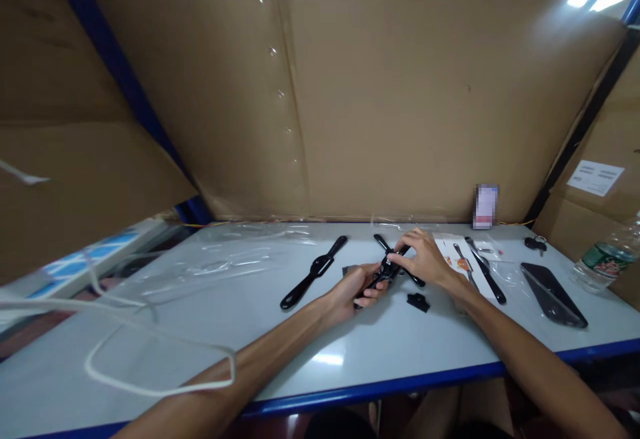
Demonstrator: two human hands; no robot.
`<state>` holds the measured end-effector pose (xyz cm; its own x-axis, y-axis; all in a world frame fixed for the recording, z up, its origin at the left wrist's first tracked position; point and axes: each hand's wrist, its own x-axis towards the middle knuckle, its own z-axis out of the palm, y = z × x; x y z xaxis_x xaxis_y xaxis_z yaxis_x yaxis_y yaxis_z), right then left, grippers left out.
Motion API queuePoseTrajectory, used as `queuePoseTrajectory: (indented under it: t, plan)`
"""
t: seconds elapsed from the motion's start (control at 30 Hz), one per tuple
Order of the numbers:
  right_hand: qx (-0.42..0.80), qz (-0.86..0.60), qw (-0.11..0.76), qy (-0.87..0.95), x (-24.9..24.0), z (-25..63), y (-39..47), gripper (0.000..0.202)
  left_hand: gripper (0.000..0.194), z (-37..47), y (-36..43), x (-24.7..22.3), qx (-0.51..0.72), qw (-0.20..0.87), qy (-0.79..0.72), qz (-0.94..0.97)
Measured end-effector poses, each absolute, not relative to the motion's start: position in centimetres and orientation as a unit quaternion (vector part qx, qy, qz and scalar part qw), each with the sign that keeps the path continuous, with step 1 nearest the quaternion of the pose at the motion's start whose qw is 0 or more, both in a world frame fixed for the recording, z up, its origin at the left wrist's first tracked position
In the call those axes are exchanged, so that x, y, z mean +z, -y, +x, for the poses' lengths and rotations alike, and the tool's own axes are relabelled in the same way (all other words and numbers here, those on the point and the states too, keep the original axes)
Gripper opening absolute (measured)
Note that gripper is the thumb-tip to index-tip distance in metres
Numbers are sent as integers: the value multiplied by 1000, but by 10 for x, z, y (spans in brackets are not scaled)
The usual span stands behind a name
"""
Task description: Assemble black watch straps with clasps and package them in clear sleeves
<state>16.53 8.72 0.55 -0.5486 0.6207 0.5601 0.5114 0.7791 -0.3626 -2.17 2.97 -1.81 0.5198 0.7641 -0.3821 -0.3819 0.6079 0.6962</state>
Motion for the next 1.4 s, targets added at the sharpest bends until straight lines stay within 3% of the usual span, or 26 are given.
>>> queuePoseTrajectory:
  t: [0.17, 0.33, 0.63, 1.27, 1.4]
  plan:
    - [68, -311, 319, 893, 0, 156, -78, 9, 22, -23, -34, -21, 335, 842, -335, 257]
    - [140, -275, 327, 893, -4, 156, -83, 29, 25, -24, -34, -19, 319, 844, -347, 254]
    - [115, -278, 328, 895, 5, 156, -77, 7, 21, -21, -31, -13, 335, 832, -356, 262]
    - [91, -309, 314, 893, 10, 154, -73, 6, 25, -22, -33, -9, 323, 851, -329, 251]
    - [115, -287, 300, 903, 10, 156, -76, 17, 26, -22, -32, -8, 318, 847, -342, 251]
